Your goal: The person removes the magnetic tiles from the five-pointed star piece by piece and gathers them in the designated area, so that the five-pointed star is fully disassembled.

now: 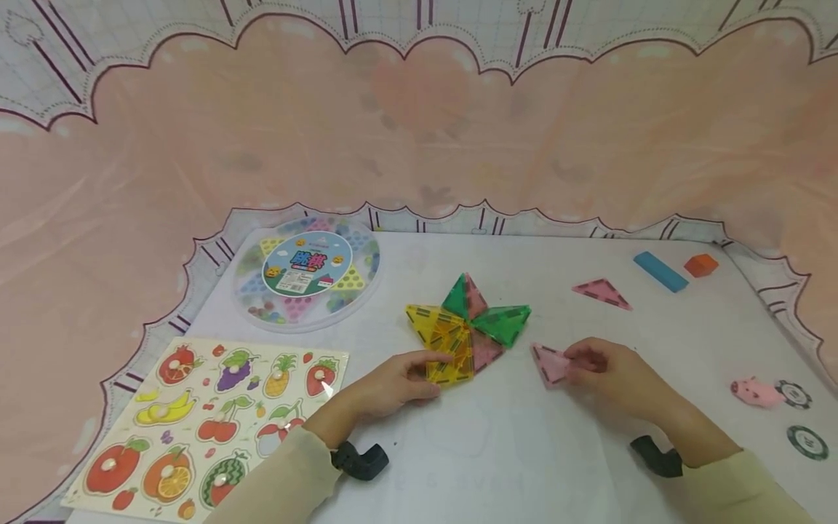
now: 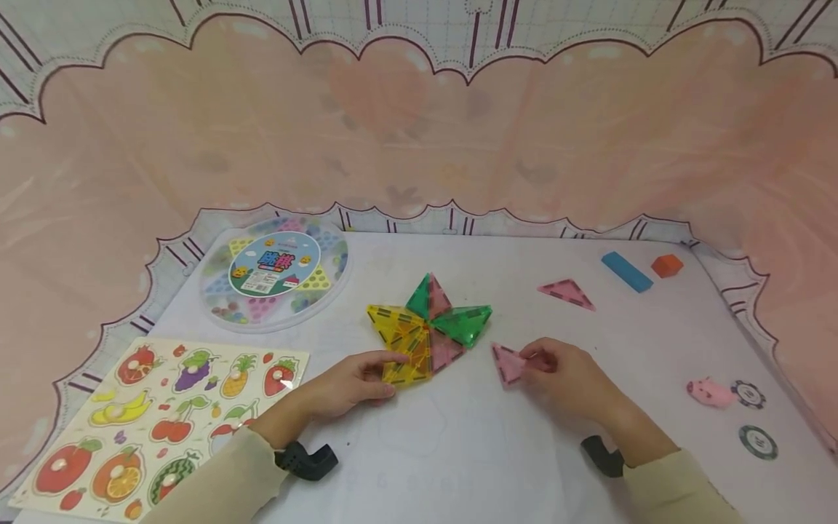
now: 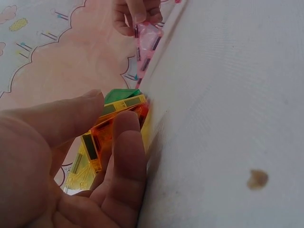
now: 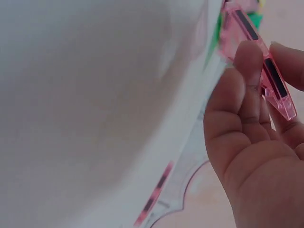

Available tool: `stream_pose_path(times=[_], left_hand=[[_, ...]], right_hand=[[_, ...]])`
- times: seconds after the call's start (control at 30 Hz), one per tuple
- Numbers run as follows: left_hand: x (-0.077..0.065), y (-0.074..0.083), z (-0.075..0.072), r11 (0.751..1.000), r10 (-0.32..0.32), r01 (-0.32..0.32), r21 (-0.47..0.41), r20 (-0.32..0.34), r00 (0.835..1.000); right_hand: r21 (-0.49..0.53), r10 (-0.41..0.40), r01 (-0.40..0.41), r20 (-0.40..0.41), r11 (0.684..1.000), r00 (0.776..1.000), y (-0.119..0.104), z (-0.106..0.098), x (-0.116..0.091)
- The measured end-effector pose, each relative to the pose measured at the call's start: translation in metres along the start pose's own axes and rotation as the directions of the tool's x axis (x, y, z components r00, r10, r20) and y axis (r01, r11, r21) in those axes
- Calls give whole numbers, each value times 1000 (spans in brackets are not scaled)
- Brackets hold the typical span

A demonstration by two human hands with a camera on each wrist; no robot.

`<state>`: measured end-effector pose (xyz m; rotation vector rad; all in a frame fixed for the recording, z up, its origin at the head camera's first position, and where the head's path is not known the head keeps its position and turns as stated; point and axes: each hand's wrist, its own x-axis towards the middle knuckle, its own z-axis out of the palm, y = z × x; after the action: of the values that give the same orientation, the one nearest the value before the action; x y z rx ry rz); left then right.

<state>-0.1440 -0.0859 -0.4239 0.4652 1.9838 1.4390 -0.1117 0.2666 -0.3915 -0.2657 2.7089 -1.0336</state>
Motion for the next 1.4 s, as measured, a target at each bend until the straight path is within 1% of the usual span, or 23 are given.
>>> stream_pose_path(times=[0.2,0.33,0.43,0.6,0.87,1.13,1.4], left_hand=[[-2,2,-2,1000,-11,11,-6,-4,1000],[-1,1,-2,1000,-11,11,-19,1,1000],[-1,1,-2,1000,-12,12,-25,1,1000],[0,0,-2,999,-14,14,-37,-2,1000],[0,-1,-1,1000,-17,17,-26,-1,1000],[-1,0,0,999,-29,29,-24,-7,1000],[-1,1,0,999,-23,23,-32,-2,1000]], right_hand=[[-65,80,-81,-24,995,997,16,-18,7],[-98,97,-100,-41,990,994,29,-27,13],[-98,106,-109,-40,989,994,37,-33,18],[-78,144,-147,-44,986,989,48,-41,29],[-70,213,-218,-65,973,975,56,-47,43],[-58,215,-221,-88,974,973,58,-49,47],[-88,237,-246,-102,965,966,64,-50,51]])
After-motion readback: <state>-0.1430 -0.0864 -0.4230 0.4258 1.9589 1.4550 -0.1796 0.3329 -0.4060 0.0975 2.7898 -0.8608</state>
